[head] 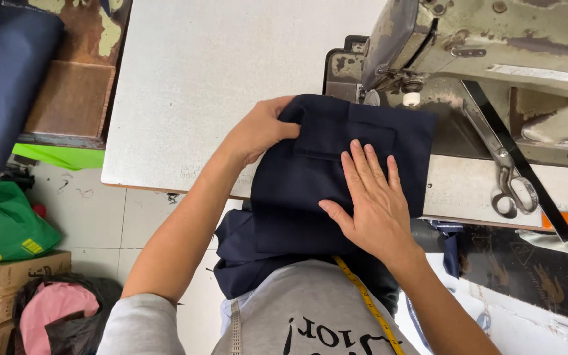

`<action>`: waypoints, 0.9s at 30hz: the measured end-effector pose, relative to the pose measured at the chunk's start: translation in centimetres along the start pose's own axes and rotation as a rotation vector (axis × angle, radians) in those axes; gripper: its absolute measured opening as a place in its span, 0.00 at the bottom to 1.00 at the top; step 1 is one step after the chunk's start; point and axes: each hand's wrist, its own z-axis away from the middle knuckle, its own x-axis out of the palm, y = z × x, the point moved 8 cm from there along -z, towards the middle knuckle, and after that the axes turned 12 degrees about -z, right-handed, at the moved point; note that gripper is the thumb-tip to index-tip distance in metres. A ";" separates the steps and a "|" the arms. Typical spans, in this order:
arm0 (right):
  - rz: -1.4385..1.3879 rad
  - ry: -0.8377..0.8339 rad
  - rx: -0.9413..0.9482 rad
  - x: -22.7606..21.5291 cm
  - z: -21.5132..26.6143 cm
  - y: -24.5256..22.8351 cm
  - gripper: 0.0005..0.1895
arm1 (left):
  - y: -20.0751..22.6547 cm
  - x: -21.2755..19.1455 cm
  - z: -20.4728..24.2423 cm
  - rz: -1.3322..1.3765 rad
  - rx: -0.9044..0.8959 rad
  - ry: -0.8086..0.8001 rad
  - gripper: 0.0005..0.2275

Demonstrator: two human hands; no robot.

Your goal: Trimming excess fabric scraps from a garment piece using tailor scissors at a sewing workstation.

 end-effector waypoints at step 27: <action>-0.297 0.461 0.097 3.1 -3.9 2.2 0.09 | 2.8 2.3 3.8 -0.620 0.914 0.370 0.17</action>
